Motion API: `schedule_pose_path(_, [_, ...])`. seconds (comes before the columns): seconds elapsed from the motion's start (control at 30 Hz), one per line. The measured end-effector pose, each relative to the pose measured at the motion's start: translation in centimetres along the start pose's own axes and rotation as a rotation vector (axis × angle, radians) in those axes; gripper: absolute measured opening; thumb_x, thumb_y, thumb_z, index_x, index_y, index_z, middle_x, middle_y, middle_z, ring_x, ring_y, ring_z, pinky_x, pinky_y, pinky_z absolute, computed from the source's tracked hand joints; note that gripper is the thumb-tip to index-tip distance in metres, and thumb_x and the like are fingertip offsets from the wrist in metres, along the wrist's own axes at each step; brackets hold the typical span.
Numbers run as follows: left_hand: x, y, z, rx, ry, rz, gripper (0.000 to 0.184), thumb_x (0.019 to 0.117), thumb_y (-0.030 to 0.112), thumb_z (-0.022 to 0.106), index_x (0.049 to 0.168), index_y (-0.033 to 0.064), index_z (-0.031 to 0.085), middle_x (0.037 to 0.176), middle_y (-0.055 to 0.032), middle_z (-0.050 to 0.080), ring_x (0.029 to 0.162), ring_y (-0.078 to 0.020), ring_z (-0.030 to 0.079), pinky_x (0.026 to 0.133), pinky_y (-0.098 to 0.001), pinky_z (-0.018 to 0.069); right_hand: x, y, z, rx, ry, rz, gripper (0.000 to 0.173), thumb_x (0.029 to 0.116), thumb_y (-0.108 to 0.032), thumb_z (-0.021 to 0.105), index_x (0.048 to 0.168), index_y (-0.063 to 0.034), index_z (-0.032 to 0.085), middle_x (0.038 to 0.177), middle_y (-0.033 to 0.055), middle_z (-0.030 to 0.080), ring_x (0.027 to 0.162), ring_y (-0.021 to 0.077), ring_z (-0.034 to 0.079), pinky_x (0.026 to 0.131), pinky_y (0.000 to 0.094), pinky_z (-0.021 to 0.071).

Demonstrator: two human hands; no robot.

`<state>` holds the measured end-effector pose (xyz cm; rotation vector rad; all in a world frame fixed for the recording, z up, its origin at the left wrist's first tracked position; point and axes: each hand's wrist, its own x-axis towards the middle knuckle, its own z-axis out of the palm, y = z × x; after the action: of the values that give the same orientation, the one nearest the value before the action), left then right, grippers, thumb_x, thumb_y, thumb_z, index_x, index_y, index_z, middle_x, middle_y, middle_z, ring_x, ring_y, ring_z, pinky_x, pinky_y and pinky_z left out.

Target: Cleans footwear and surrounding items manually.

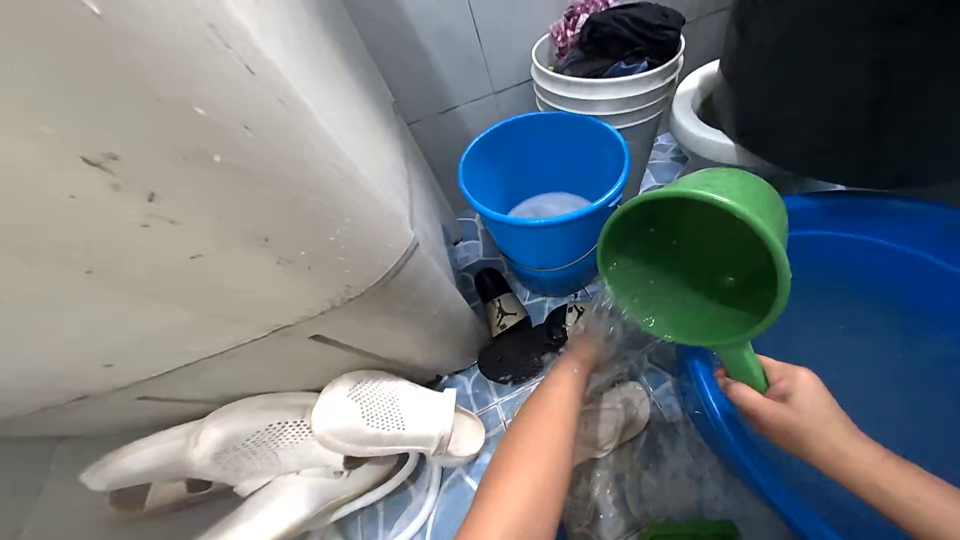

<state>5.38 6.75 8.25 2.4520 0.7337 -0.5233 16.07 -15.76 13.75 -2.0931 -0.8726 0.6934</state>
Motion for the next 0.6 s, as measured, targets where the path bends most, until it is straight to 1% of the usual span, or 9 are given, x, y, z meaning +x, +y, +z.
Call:
schedule_pose_path(0.07, [-1.0, -0.5, 2.1, -0.116, 0.08, -0.069, 0.049, 0.1016, 0.022, 0.063, 0.145, 0.0009, 0.053, 0.147, -0.0241, 0.053, 0.136, -0.0416, 0.051, 0.112, -0.058, 0.0403, -0.1, 0.5, -0.4, -0.002, -0.012, 0.006, 0.012, 0.0913, -0.02, 0.061, 0.091, -0.0104, 0.068, 0.059, -0.0063, 0.054, 0.047, 0.002, 0.049, 0.045, 0.0228, 0.043])
schedule_pose_path(0.13, [-1.4, -0.9, 5.0, -0.08, -0.073, -0.241, 0.049, 0.1007, 0.032, 0.062, 0.141, 0.0048, 0.058, 0.143, -0.0239, 0.056, 0.131, -0.0429, 0.054, 0.105, -0.0622, 0.0444, -0.5, 1.4, -0.9, -0.01, -0.006, -0.009, 0.014, 0.0902, -0.022, 0.061, 0.092, -0.0102, 0.068, 0.059, -0.0076, 0.054, 0.047, 0.0003, 0.049, 0.045, 0.0213, 0.0431])
schedule_pose_path(0.17, [-1.4, -1.5, 7.2, -0.078, -0.16, -0.275, 0.063, 0.0969, 0.039, 0.067, 0.15, 0.0085, 0.051, 0.154, -0.0259, 0.044, 0.139, -0.0475, 0.043, 0.107, -0.0676, 0.0383, -0.6, 2.0, -1.1, -0.017, -0.003, -0.036, 0.016, 0.0899, -0.022, 0.061, 0.093, -0.0089, 0.069, 0.06, -0.0077, 0.053, 0.047, -0.0004, 0.049, 0.045, 0.021, 0.043])
schedule_pose_path(0.23, [-1.1, -2.8, 12.6, -0.099, -0.205, -0.317, 0.098, 0.0825, 0.049, 0.082, 0.162, 0.0281, 0.03, 0.169, -0.0268, 0.009, 0.149, -0.0595, 0.015, 0.106, -0.0834, 0.0242, -0.8, 3.2, -1.3, -0.068, 0.019, -0.125, 0.022, 0.0887, -0.025, 0.059, 0.095, -0.0065, 0.069, 0.061, -0.0072, 0.055, 0.048, -0.0018, 0.048, 0.044, 0.0203, 0.0427])
schedule_pose_path(0.3, [-1.2, -2.8, 16.0, -0.119, -0.149, -0.332, 0.101, 0.0802, 0.051, 0.083, 0.162, 0.0406, 0.025, 0.17, -0.0242, -0.004, 0.151, -0.0607, -0.002, 0.108, -0.0854, 0.0135, -0.8, 4.5, -1.6, -0.145, 0.055, -0.25, 0.026, 0.0886, -0.026, 0.057, 0.092, -0.0034, 0.07, 0.062, -0.0031, 0.057, 0.049, -0.001, 0.05, 0.045, 0.0207, 0.0429])
schedule_pose_path(0.4, [-0.8, -2.8, 16.9, -0.16, -0.051, -0.307, 0.068, 0.0945, 0.03, 0.072, 0.155, 0.0364, 0.044, 0.17, -0.0233, 0.011, 0.152, -0.059, 0.003, 0.111, -0.0829, 0.0121, -0.6, 5.7, -1.8, -0.316, 0.112, -0.451, 0.03, 0.0888, -0.025, 0.054, 0.085, 0.0008, 0.068, 0.063, 0.0066, 0.061, 0.052, 0.0072, 0.055, 0.047, 0.0262, 0.0452])
schedule_pose_path(0.47, [0.2, -3.1, 15.7, -0.136, -0.087, -0.318, 0.061, 0.099, 0.018, 0.065, 0.154, 0.0335, 0.045, 0.17, -0.0195, 0.015, 0.153, -0.0563, 0.007, 0.11, -0.0825, 0.0167, -0.3, 5.9, -1.7, -0.439, 0.168, -0.583, 0.031, 0.0897, -0.025, 0.053, 0.08, 0.0005, 0.067, 0.06, 0.01, 0.061, 0.049, 0.0161, 0.057, 0.044, 0.0334, 0.0463])
schedule_pose_path(0.53, [0.8, -3.2, 14.5, -0.145, -0.11, -0.314, 0.057, 0.0993, 0.009, 0.06, 0.153, 0.0233, 0.048, 0.168, -0.0191, 0.023, 0.153, -0.0537, 0.015, 0.112, -0.0762, 0.0246, 0.0, 5.6, -1.2, -0.544, 0.23, -0.701, 0.032, 0.0915, -0.026, 0.051, 0.083, 0.0005, 0.068, 0.061, 0.0127, 0.063, 0.048, 0.0238, 0.061, 0.042, 0.0397, 0.048])
schedule_pose_path(0.6, [0.3, -3.0, 13.9, -0.261, -0.124, -0.323, 0.052, 0.1025, 0.013, 0.056, 0.153, 0.0082, 0.045, 0.165, -0.0185, 0.031, 0.152, -0.0455, 0.024, 0.119, -0.0631, 0.0259, 0.2, 5.0, -0.6, -0.631, 0.29, -0.764, 0.034, 0.0919, -0.026, 0.048, 0.085, 0.0009, 0.068, 0.065, 0.0148, 0.065, 0.049, 0.0289, 0.064, 0.041, 0.0426, 0.0488])
